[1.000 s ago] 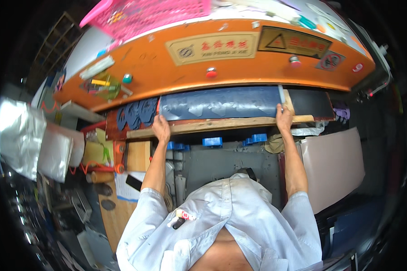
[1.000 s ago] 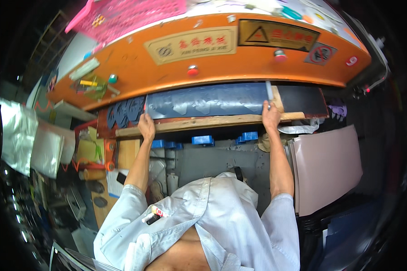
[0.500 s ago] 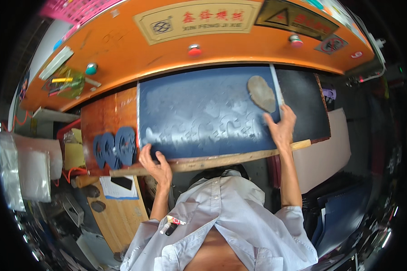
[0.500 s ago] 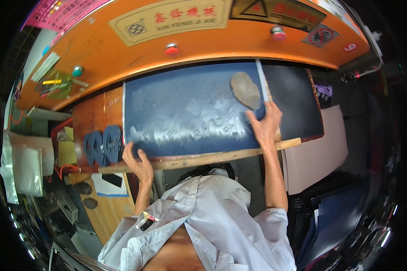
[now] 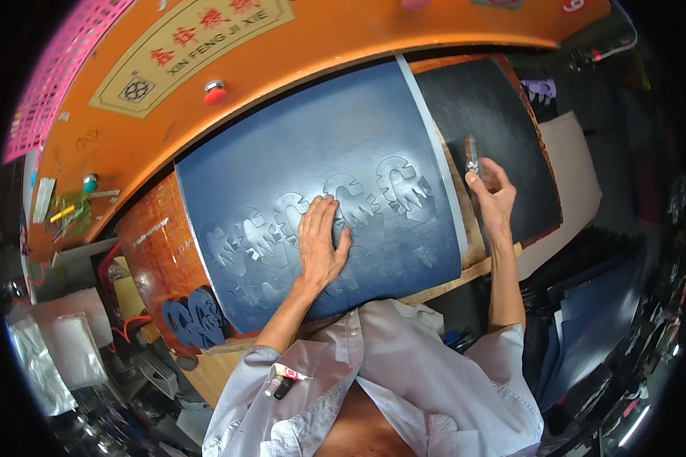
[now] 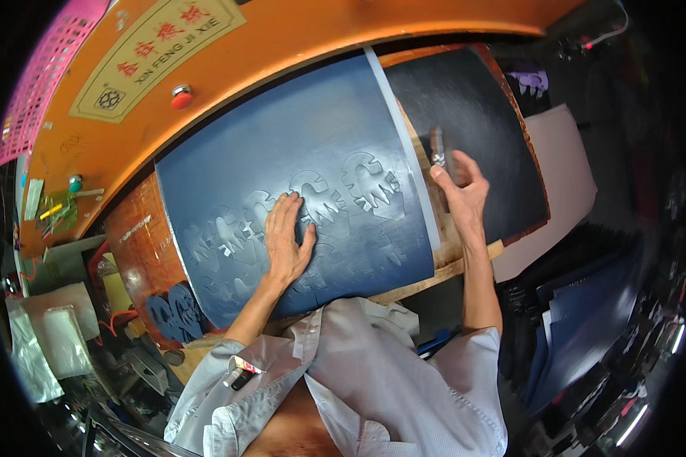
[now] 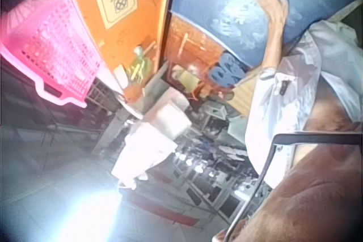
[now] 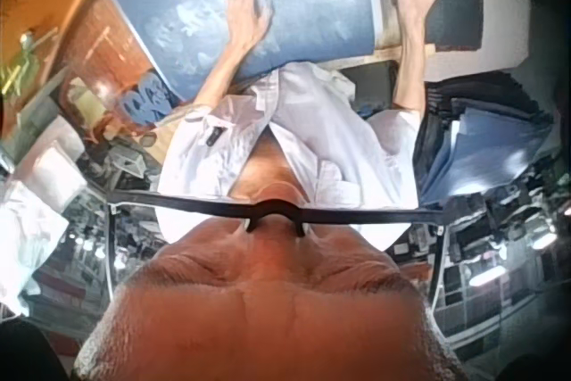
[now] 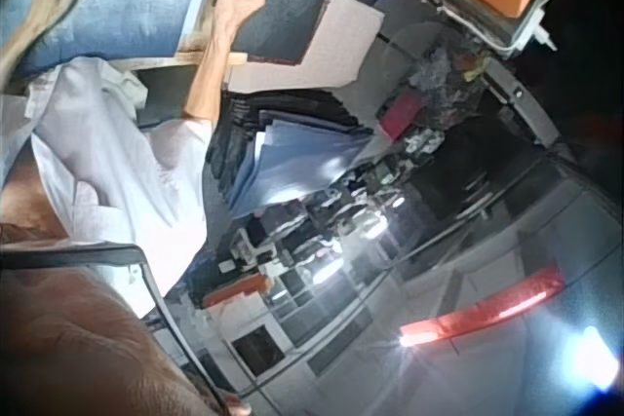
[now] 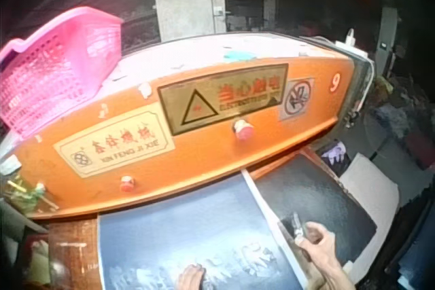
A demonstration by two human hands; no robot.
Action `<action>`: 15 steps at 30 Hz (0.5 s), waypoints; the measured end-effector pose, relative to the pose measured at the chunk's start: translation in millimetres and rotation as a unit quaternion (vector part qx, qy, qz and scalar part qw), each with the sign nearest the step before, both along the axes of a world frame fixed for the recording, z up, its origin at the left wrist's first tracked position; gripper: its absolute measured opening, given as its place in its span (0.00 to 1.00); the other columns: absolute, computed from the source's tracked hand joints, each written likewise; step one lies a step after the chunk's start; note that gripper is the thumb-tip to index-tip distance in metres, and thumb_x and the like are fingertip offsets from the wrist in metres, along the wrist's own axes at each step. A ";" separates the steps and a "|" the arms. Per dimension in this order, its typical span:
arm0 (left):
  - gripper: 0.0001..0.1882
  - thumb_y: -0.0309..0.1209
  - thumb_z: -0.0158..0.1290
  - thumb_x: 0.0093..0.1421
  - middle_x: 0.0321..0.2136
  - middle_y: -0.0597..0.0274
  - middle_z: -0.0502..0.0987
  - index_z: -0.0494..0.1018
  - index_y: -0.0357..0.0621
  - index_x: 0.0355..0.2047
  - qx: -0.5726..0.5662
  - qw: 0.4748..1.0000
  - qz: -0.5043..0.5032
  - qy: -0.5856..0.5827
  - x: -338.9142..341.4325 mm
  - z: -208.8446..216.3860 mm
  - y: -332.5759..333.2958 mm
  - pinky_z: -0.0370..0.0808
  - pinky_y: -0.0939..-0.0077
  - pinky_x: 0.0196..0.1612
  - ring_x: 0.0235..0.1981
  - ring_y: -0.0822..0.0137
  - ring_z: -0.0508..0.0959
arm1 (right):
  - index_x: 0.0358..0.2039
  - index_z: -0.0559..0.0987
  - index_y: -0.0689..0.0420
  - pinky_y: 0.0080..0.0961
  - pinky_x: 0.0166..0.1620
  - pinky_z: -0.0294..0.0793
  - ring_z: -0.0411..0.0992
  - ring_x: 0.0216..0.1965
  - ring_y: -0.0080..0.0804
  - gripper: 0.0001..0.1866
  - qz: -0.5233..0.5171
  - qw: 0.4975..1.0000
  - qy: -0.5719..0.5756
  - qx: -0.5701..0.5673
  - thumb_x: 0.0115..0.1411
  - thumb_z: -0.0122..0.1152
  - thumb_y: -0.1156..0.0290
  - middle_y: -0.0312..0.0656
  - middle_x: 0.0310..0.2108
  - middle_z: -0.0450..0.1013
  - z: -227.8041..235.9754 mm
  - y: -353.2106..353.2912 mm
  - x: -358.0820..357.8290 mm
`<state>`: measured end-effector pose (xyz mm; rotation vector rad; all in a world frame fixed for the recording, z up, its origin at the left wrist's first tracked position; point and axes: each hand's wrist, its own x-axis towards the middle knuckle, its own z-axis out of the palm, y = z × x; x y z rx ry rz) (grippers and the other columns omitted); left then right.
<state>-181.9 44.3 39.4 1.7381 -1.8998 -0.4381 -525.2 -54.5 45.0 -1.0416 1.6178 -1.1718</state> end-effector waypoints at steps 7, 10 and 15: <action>0.25 0.27 0.59 0.60 0.60 0.46 0.76 0.75 0.35 0.58 -0.046 0.999 0.002 -0.020 6.2 -3.9 -7.0 0.62 0.52 0.71 0.67 0.43 0.70 | 0.57 0.77 0.65 0.46 0.60 0.70 0.67 0.59 0.55 0.35 0.007 0.850 0.524 -0.054 0.52 0.78 0.60 0.57 0.61 0.70 -27.2 48.9 -41.6; 0.17 0.21 0.58 0.59 0.52 0.49 0.80 0.80 0.36 0.50 -0.135 0.991 0.003 0.021 4.1 2.4 -9.3 0.70 0.54 0.65 0.59 0.48 0.76 | 0.47 0.79 0.66 0.46 0.52 0.71 0.71 0.50 0.55 0.21 0.021 0.907 0.408 -0.100 0.60 0.70 0.64 0.55 0.45 0.75 -17.4 97.9 -34.2; 0.17 0.20 0.61 0.55 0.49 0.51 0.82 0.81 0.36 0.47 -0.098 0.972 -0.180 0.110 -45.3 6.8 -3.9 0.75 0.57 0.59 0.53 0.50 0.80 | 0.34 0.84 0.66 0.25 0.39 0.73 0.71 0.32 0.19 0.16 0.217 0.938 -0.063 0.264 0.66 0.70 0.63 0.30 0.25 0.74 -13.4 129.1 -16.4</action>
